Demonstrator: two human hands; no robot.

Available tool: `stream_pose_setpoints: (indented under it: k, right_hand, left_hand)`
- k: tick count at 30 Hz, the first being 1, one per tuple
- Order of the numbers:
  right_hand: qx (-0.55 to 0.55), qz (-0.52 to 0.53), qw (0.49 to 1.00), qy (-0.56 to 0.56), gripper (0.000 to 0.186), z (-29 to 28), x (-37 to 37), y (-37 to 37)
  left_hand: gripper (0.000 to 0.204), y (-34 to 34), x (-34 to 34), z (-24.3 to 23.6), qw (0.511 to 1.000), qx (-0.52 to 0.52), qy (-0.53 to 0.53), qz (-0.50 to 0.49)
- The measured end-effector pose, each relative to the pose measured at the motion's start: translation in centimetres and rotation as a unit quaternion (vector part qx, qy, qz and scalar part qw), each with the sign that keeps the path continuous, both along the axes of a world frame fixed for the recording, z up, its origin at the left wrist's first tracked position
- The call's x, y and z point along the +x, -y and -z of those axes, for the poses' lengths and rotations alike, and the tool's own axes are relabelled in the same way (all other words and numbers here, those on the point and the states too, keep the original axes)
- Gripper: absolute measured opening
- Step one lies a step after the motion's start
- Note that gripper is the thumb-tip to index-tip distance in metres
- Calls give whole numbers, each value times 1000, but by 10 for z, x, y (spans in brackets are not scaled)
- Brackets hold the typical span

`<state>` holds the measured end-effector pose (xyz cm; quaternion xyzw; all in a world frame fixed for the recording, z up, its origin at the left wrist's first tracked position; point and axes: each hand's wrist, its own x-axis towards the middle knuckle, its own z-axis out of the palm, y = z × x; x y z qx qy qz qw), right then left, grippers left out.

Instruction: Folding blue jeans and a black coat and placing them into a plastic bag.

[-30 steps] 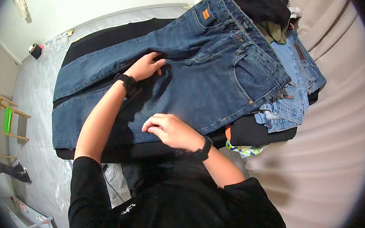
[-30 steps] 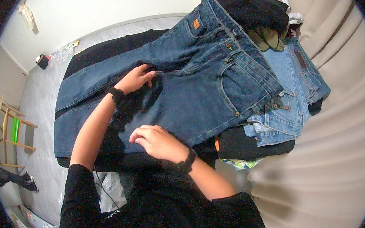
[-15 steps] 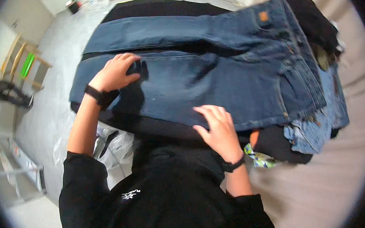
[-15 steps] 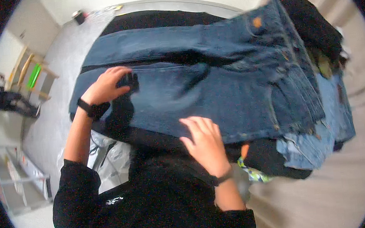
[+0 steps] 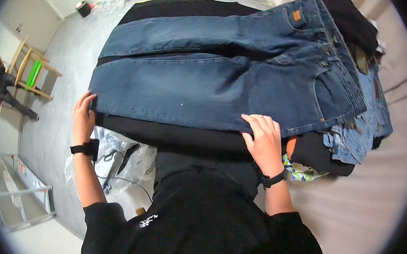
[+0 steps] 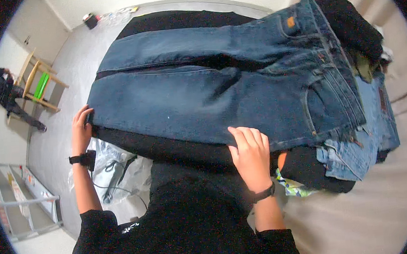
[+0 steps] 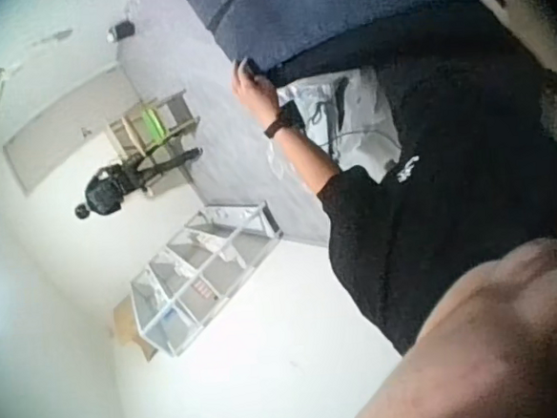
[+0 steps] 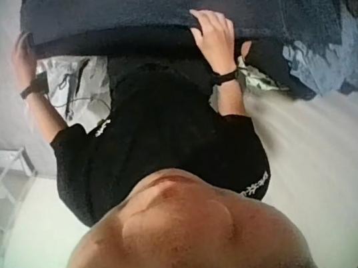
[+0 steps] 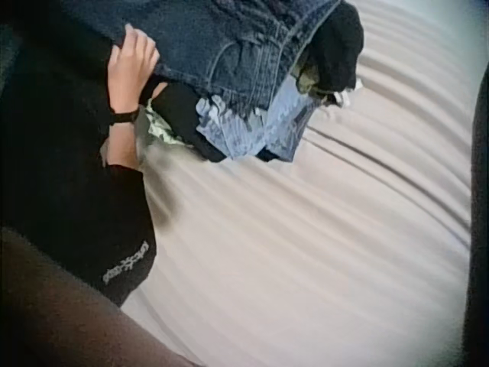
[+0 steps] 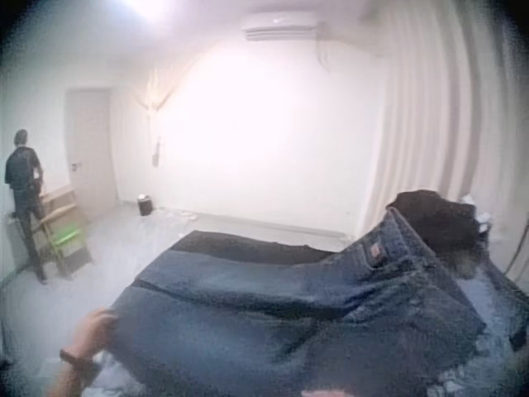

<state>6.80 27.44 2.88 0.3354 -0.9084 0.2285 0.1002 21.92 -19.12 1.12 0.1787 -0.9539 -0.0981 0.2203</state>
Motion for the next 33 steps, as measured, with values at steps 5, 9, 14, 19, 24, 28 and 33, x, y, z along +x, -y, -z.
stream_pose_setpoints:
  k: [5, 9, 14, 19, 24, 28, 33]
  right_hand:
    - [2, 38, 999, -33, 35, 4, 4, -16]
    - [-10, 47, 998, -51, 30, -6, 9, -20]
    - [-6, 37, 998, -58, 28, -17, 16, -24]
    - [46, -14, 999, -11, 27, -12, 17, -29]
    - [51, -22, 998, 38, 33, -13, 17, -25]
    - [29, 4, 997, 75, 26, -17, 18, -23]
    - [-6, -29, 990, 138, 22, -33, 15, -24]
  left_hand:
    - [39, 24, 8, 4, 990, 101, -92, -15]
    - [35, 21, 14, -15, 985, 59, -164, -20]
    - [34, 12, 21, -26, 985, 7, -170, -21]
    - [31, 1, 33, -11, 994, 106, -32, -9]
    - [32, 12, 29, -17, 988, 144, 63, 9]
    - [32, -27, -27, -59, 965, 237, 77, 79]
    - [31, -89, -102, -108, 920, 214, 126, 303]
